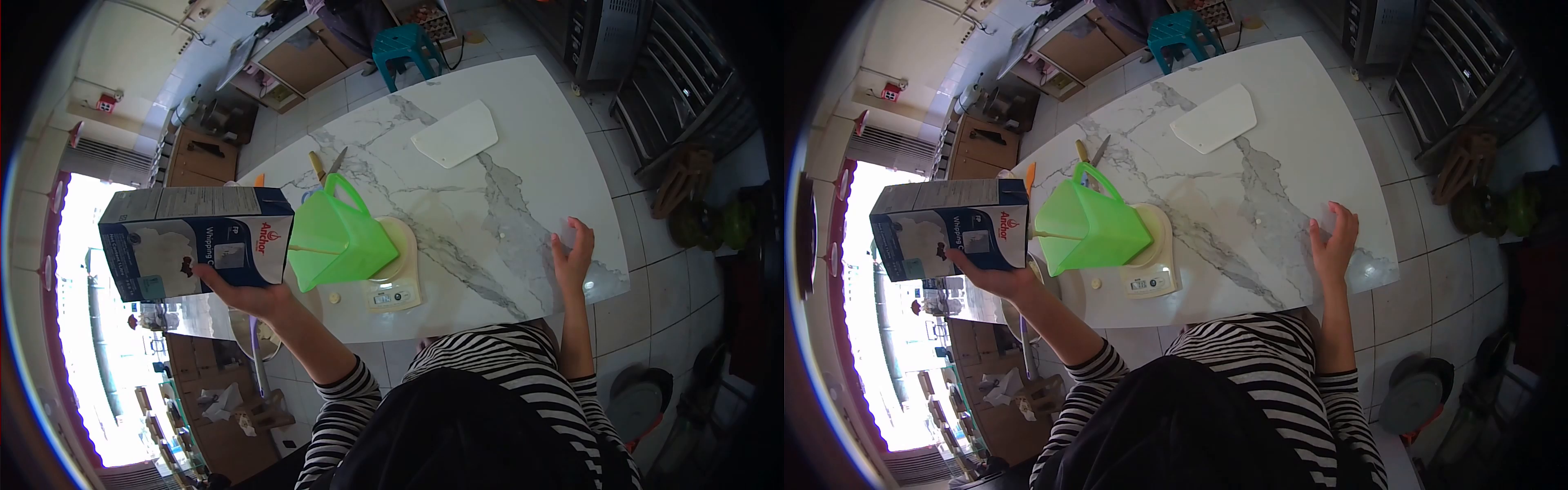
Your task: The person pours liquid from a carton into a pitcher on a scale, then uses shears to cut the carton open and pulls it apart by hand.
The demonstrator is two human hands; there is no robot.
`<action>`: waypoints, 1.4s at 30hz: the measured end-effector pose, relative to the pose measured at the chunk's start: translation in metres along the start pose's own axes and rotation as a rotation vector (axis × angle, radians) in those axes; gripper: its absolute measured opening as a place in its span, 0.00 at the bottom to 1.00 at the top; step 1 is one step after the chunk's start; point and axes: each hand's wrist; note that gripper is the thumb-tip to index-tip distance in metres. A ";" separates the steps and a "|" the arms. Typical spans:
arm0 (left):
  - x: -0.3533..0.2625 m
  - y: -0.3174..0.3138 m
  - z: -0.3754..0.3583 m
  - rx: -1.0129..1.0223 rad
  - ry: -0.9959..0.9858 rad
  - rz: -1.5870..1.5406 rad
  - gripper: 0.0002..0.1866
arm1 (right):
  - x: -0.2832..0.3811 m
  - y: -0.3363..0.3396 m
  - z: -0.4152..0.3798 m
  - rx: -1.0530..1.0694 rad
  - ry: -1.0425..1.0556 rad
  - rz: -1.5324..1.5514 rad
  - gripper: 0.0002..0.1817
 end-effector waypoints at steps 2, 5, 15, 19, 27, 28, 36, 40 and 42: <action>0.000 -0.001 0.000 0.007 -0.003 0.003 0.27 | 0.001 0.000 0.000 0.003 -0.007 0.001 0.21; 0.000 -0.002 0.000 -0.039 -0.008 0.014 0.27 | 0.002 0.001 0.000 -0.005 0.008 -0.006 0.21; 0.002 0.032 0.003 -0.055 0.100 -0.128 0.24 | 0.001 0.000 0.000 0.013 -0.022 -0.003 0.22; 0.001 0.042 0.000 -0.098 0.173 -0.162 0.25 | 0.001 -0.001 0.000 0.015 -0.023 -0.001 0.22; -0.005 0.051 -0.004 -0.157 0.288 -0.255 0.24 | -0.002 -0.003 0.001 0.008 0.001 -0.021 0.22; -0.005 0.052 -0.004 -0.167 0.298 -0.259 0.24 | -0.002 -0.002 0.001 0.016 -0.005 -0.018 0.22; -0.006 0.052 -0.003 -0.171 0.332 -0.271 0.24 | 0.000 -0.001 0.000 0.015 -0.012 -0.015 0.21; -0.005 0.054 -0.004 -0.162 0.310 -0.274 0.23 | 0.000 -0.001 0.001 0.008 -0.007 0.000 0.21; -0.004 0.052 -0.005 -0.159 0.294 -0.275 0.23 | -0.001 -0.002 0.000 0.005 -0.009 0.004 0.21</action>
Point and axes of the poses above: each hand's wrist, its own z-axis towards the middle knuckle, its own y-axis out of the back of the hand, x = y × z, and after that the axes turned 13 degrees about x, right-handed
